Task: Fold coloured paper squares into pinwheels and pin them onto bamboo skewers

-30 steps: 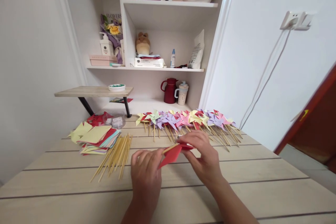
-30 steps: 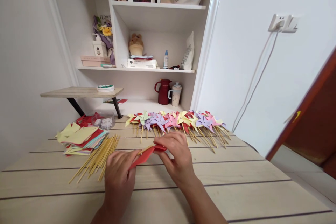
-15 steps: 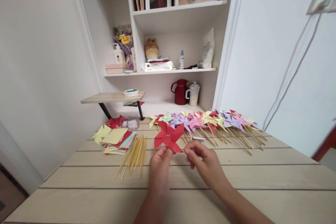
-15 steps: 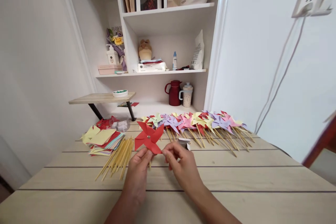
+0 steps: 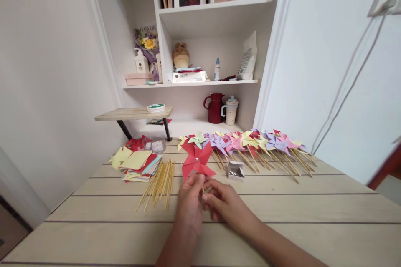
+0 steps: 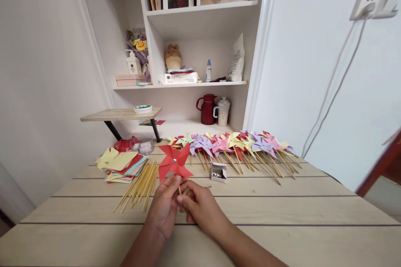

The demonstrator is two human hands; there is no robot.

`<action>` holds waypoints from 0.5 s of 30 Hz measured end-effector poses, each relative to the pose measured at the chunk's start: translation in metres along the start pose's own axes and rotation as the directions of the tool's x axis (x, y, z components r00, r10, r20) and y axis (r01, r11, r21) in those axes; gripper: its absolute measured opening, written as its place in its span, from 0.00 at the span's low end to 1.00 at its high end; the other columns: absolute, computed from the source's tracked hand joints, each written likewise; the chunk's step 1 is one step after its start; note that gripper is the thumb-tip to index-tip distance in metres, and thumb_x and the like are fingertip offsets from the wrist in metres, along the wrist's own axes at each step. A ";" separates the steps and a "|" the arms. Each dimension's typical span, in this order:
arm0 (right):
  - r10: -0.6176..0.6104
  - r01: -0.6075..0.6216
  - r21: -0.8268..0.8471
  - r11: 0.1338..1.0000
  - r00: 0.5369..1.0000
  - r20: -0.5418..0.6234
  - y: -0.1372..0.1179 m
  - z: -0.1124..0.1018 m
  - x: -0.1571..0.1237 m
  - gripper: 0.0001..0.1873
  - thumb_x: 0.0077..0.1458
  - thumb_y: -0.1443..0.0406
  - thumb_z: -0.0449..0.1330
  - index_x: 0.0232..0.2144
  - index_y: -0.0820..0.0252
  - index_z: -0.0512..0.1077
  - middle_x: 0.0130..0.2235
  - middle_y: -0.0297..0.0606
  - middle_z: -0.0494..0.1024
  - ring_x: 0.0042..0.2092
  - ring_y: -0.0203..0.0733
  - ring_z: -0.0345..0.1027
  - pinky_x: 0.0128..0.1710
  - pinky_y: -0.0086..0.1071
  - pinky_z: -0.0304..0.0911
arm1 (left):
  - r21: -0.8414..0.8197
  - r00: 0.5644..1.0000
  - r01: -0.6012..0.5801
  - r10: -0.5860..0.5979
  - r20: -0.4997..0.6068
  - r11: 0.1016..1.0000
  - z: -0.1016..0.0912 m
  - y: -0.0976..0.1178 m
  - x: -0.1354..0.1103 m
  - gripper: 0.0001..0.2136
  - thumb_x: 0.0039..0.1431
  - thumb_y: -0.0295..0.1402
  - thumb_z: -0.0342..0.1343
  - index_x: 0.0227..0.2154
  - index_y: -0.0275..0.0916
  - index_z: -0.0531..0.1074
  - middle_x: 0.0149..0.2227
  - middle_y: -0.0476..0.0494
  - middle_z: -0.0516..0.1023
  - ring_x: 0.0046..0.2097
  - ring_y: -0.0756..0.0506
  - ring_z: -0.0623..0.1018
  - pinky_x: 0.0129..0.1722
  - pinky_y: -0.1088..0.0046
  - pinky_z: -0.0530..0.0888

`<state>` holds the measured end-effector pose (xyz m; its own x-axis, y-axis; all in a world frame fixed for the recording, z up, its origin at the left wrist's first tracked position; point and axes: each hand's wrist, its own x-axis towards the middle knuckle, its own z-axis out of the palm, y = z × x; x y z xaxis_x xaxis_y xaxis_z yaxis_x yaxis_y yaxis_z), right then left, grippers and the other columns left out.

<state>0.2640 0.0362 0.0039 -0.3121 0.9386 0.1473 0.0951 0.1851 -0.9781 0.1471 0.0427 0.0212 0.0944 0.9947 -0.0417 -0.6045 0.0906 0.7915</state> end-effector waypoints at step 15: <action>0.115 -0.105 0.124 0.987 0.990 -0.080 0.002 0.000 0.007 0.16 0.54 0.54 0.58 0.24 0.60 0.68 0.17 0.27 0.69 0.14 0.29 0.57 0.14 0.23 0.51 | 0.054 0.998 0.065 -0.065 0.005 0.996 -0.003 0.004 0.004 0.17 0.39 0.40 0.73 0.27 0.33 0.76 0.25 0.50 0.74 0.23 0.53 0.70 0.19 0.78 0.68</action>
<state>0.2614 0.0432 0.0034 -0.2226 0.9739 0.0451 0.0093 0.0484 -0.9988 0.1428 0.0473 0.0226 0.1377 0.9864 -0.0902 -0.5533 0.1521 0.8190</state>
